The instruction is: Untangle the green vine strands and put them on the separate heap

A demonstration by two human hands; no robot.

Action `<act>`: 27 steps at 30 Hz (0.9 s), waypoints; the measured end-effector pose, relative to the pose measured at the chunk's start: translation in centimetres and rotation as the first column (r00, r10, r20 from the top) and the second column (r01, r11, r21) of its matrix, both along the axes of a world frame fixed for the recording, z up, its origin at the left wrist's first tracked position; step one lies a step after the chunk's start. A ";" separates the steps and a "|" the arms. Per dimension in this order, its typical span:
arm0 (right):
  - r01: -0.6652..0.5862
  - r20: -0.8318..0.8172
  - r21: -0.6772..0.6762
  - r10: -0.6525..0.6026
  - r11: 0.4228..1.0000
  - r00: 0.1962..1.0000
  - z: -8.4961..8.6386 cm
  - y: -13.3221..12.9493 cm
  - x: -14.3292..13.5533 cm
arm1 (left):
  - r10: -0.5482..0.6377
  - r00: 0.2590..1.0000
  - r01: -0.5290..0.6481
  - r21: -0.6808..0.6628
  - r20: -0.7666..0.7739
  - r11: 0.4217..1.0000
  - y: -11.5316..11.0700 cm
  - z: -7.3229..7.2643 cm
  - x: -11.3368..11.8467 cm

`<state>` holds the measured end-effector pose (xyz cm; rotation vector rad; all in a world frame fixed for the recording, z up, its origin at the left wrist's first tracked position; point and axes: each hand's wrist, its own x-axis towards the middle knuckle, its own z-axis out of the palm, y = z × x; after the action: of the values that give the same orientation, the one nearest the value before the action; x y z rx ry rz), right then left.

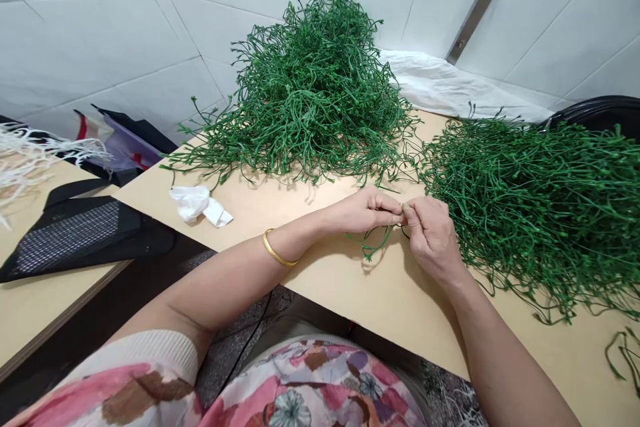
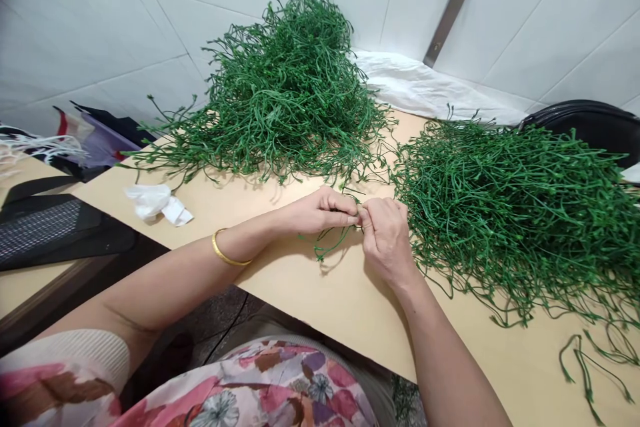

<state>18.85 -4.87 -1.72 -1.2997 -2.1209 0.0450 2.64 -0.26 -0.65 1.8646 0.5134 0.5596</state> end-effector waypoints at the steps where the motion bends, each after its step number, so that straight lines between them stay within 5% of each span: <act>1: -0.039 0.029 -0.025 0.039 0.999 0.999 0.1 0.0 0.2 | -0.032 0.999 0.032 0.013 -0.010 0.999 0.0 0.0 -0.1; 5: -0.166 0.043 -0.199 0.178 0.966 0.983 0.8 -0.2 1.0 | -0.111 0.988 0.120 0.082 -0.111 0.989 0.0 0.5 -0.5; 10: -0.384 -0.433 -0.479 0.168 0.789 0.885 2.0 -1.2 1.2 | -0.180 0.984 0.174 -0.185 -0.018 0.967 -0.5 1.9 -0.8; 15: -0.615 -0.815 -0.357 0.087 0.703 0.572 2.5 -2.0 -0.1 | -0.210 0.970 0.241 -0.339 0.124 0.910 -0.6 2.8 -1.1; 19: -0.634 -0.861 -0.358 0.020 0.685 0.508 2.6 -2.4 -1.1 | -0.219 0.969 0.245 -0.342 0.114 0.907 -0.4 2.8 -1.8; 21: -0.595 -0.862 -0.334 0.019 0.731 0.507 3.4 -2.5 -1.0 | -0.206 0.974 0.225 -0.351 0.093 0.909 -0.1 2.7 -2.5; 25: -0.307 -0.922 -0.033 0.090 0.951 0.377 6.3 -2.3 1.0 | -0.058 0.978 0.141 -0.434 0.198 0.890 1.1 2.0 -3.6; 27: -0.105 -0.882 -0.028 0.025 0.994 0.471 7.7 -1.8 2.9 | 0.093 0.961 0.047 -0.483 0.262 0.875 1.9 1.5 -3.3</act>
<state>21.73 -6.65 6.02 -0.8953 -1.2285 0.7034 -0.63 1.66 0.82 1.2759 0.4389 0.6301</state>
